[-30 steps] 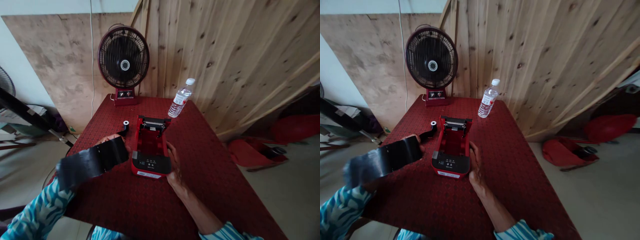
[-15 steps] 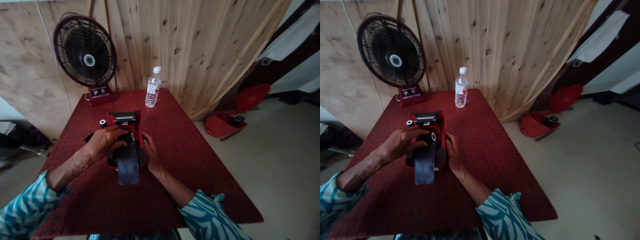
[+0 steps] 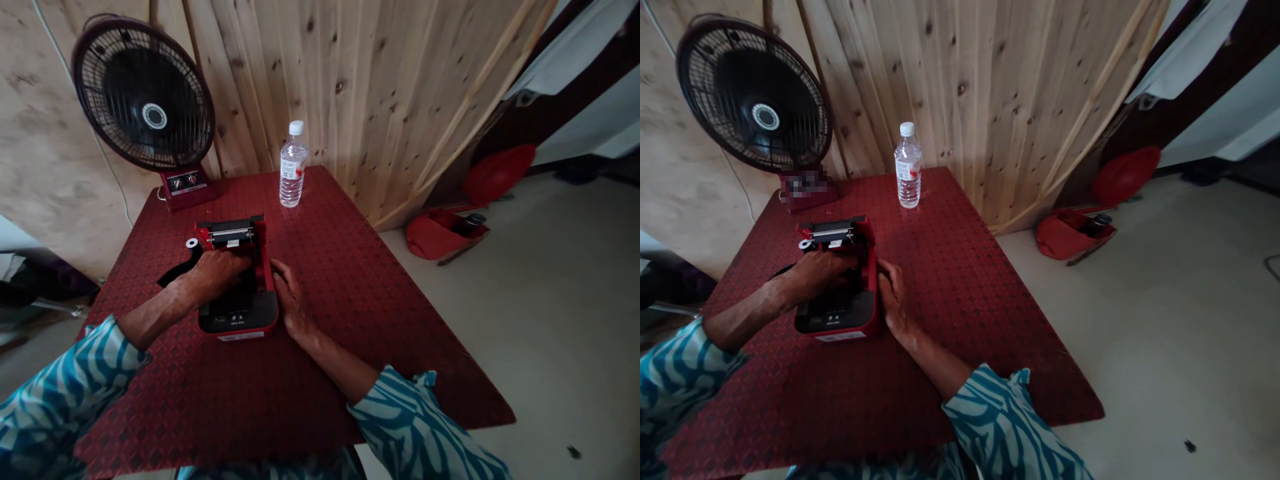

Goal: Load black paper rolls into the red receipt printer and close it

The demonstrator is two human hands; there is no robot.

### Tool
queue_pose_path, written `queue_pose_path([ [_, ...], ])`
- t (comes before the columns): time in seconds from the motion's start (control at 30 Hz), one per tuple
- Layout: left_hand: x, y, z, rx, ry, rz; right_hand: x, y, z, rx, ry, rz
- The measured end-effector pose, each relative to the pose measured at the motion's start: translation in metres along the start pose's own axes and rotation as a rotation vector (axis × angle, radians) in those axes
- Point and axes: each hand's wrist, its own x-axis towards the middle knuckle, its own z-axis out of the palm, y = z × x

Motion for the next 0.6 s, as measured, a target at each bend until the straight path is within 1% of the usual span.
queue_pose_path([
  [0.07,-0.006,-0.005,-0.006,0.029,-0.068,0.055,0.000,0.000,0.000,0.001,-0.004,0.011],
  [0.1,-0.013,-0.006,-0.010,0.023,-0.081,0.076,-0.001,-0.001,0.000,0.003,-0.006,0.015],
  [0.17,-0.033,-0.007,-0.020,-0.088,-0.013,0.088,-0.001,-0.001,0.000,0.007,-0.007,0.019],
  [0.23,-0.059,-0.005,-0.028,-0.200,0.077,0.055,-0.002,-0.002,0.000,0.012,0.001,0.026],
  [0.27,-0.072,-0.003,-0.030,-0.234,0.096,0.045,-0.002,-0.002,0.000,0.014,0.004,0.029],
  [0.37,-0.104,0.007,-0.025,-0.201,0.208,0.111,-0.003,-0.001,0.001,0.020,0.015,0.029],
  [0.4,-0.110,0.011,-0.020,-0.169,0.254,0.129,-0.003,-0.001,0.001,0.018,0.020,0.028],
  [0.47,-0.112,0.016,-0.011,-0.101,0.351,0.149,-0.003,0.000,0.001,0.012,0.027,0.035],
  [0.53,-0.106,0.018,-0.003,-0.046,0.428,0.166,-0.002,0.000,0.001,0.005,0.029,0.040],
  [0.6,-0.098,0.018,0.000,-0.018,0.471,0.187,-0.002,0.000,0.001,0.001,0.030,0.036],
])
